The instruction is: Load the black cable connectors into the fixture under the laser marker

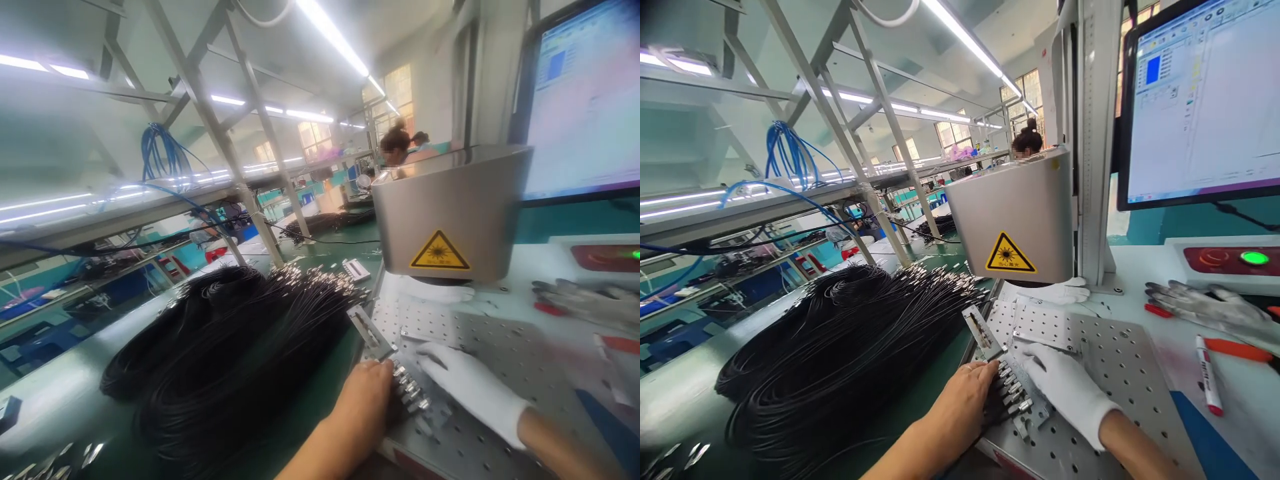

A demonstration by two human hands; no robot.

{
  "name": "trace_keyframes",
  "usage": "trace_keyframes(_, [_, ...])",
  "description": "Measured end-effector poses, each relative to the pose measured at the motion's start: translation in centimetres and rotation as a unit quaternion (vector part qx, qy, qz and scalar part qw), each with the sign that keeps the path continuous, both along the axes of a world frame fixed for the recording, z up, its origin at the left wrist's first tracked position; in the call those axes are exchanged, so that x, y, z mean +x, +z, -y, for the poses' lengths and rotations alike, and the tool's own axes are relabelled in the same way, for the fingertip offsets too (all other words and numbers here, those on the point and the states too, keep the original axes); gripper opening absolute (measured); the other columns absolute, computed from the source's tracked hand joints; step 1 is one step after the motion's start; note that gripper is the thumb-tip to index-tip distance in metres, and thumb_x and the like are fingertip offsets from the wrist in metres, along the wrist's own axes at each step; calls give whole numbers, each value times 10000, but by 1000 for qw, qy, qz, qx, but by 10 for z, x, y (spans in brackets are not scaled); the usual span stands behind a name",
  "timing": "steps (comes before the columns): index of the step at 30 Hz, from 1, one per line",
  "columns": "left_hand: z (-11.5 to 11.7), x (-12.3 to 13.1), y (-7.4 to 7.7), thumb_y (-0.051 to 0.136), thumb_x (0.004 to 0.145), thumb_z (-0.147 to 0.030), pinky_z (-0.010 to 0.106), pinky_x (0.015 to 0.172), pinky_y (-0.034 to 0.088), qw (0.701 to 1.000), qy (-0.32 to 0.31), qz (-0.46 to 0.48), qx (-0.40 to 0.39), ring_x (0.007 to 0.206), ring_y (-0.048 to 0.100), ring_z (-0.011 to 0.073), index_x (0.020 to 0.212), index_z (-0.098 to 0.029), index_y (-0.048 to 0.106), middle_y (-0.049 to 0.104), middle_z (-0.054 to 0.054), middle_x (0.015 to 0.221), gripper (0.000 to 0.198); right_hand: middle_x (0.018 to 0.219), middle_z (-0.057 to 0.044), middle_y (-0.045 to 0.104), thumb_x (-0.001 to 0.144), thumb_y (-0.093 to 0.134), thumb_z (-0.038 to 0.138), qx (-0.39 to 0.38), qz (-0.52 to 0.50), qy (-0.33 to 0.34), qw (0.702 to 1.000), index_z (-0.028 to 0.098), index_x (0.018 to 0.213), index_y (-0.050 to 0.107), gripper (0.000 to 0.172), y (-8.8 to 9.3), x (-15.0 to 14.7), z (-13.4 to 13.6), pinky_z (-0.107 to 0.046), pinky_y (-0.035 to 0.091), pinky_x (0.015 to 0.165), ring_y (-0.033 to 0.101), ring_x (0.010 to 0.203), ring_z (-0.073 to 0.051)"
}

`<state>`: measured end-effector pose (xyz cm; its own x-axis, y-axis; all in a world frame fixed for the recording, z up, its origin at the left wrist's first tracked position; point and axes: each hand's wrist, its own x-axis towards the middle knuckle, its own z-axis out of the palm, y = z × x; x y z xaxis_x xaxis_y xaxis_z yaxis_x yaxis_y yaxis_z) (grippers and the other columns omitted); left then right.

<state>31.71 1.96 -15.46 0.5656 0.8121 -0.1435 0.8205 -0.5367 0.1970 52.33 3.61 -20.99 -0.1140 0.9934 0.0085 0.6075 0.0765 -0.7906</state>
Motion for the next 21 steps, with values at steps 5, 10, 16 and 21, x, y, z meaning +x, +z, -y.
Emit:
trace_keyframes(5, [10,4,-16,491,837,-68,359,841,534,994,2,12,106,964,636,237,984,-171,596,693,67,1011,208,1173,-104,671,828,346,446,93,13,7,996,173,1144,682,536,-11,-12,2,-439,423,1032,603,1121,-277])
trace_keyframes(10, [22,7,-64,612,832,-132,318,703,519,944,-79,-2,321,773,608,194,818,-199,561,635,18,801,85,1071,-96,688,858,390,394,145,56,25,988,189,1069,706,431,-26,-15,3,-424,463,929,621,1008,-268])
trace_keyframes(16, [16,10,-116,613,727,-88,390,697,534,910,-24,19,412,735,587,228,720,-202,507,581,29,716,156,1039,-88,680,847,472,326,133,86,14,987,190,1057,708,343,-23,-21,4,-414,457,878,616,979,-275])
trace_keyframes(21, [17,15,-120,574,653,-31,373,694,534,887,-2,113,448,738,564,219,711,-198,508,555,35,715,189,1009,-73,685,828,526,246,122,77,27,989,189,1018,713,273,-19,-18,4,-381,452,879,619,972,-255])
